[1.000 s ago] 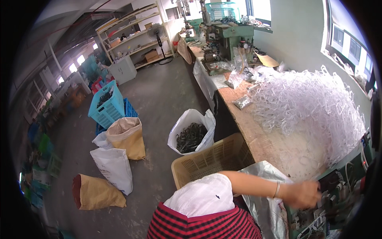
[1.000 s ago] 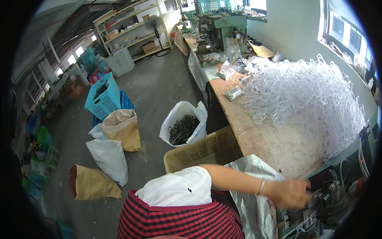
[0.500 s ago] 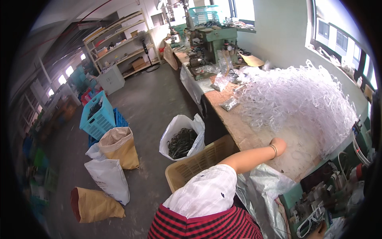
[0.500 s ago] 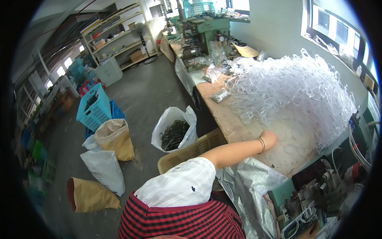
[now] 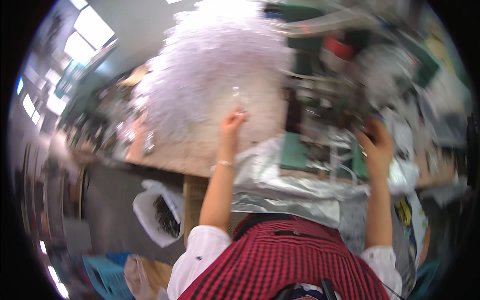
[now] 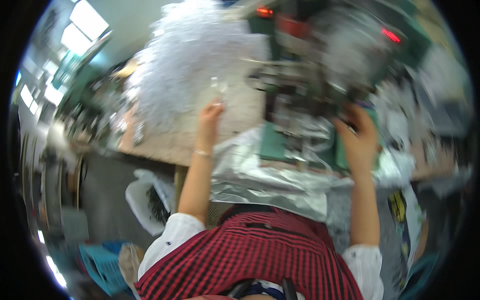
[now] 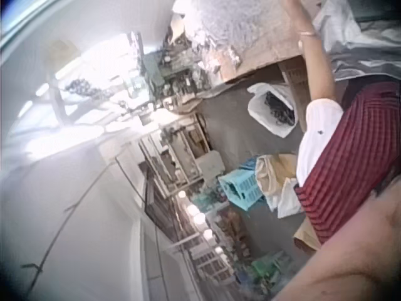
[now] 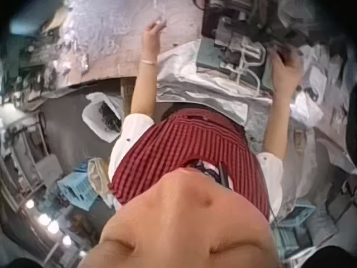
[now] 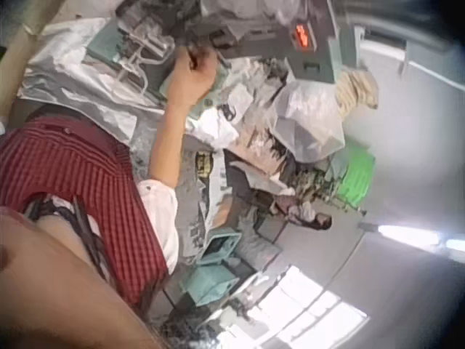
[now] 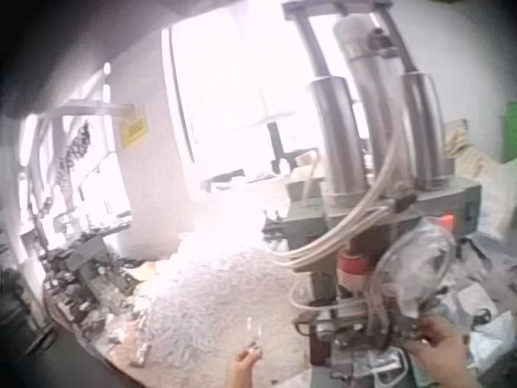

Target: The person repeatedly picks small black plastic pieces and clear plastic rings, places them into a green machine, and presses a lever to assemble them. The person then removes the assembled units and places them on the table.

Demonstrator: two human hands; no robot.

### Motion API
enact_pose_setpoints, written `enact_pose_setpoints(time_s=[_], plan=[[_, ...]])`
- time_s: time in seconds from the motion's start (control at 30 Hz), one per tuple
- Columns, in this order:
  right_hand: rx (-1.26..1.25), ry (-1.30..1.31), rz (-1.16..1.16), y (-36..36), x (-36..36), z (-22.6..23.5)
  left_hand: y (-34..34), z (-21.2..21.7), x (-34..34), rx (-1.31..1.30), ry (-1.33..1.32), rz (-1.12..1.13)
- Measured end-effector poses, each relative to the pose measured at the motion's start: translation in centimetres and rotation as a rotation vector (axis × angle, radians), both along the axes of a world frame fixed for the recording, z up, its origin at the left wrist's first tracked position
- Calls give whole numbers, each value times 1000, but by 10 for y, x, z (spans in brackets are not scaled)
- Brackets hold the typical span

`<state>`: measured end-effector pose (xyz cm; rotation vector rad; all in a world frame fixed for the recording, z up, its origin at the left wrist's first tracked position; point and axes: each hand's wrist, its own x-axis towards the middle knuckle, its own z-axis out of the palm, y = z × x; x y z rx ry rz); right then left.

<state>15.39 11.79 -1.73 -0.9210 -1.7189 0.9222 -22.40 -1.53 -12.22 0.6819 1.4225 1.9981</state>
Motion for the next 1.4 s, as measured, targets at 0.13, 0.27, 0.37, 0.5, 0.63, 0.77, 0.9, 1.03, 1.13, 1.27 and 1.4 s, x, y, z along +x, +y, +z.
enact_pose_setpoints(time_s=[0.13, 0.27, 0.37, 0.5, 0.63, 0.77, 0.9, 1.03, 1.13, 1.27, 1.4], plan=[[-200, 266, 25, -4, -21, 3, -14, 38, 38, 197, 333, 57], [-262, 334, 71, -9, -21, 21, -36, 130, 75, 637, 110, -381], [-387, 499, 197, -11, -22, 28, -30, 185, 114, 731, 377, -468], [-454, 567, 226, -18, -34, 29, -15, 185, 129, 826, 237, -662], [-407, 466, 226, -14, -32, 22, 3, 201, 102, 950, 286, -1219], [-339, 394, 203, -17, -29, 31, 20, 236, 123, 726, 534, -1086], [-301, 412, 202, -15, -36, 28, 46, 216, 136, 557, 527, -680], [-346, 370, 211, -16, -32, 34, 48, 217, 145, 568, 342, -620], [-522, 485, 296, -30, -22, 52, 41, 212, 146, 555, 386, -688], [87, -134, 180, -39, 31, 36, -9, 184, 182, 168, 263, -910], [182, -768, -480, -37, 97, -36, -15, 174, 199, -345, -310, -1041]])
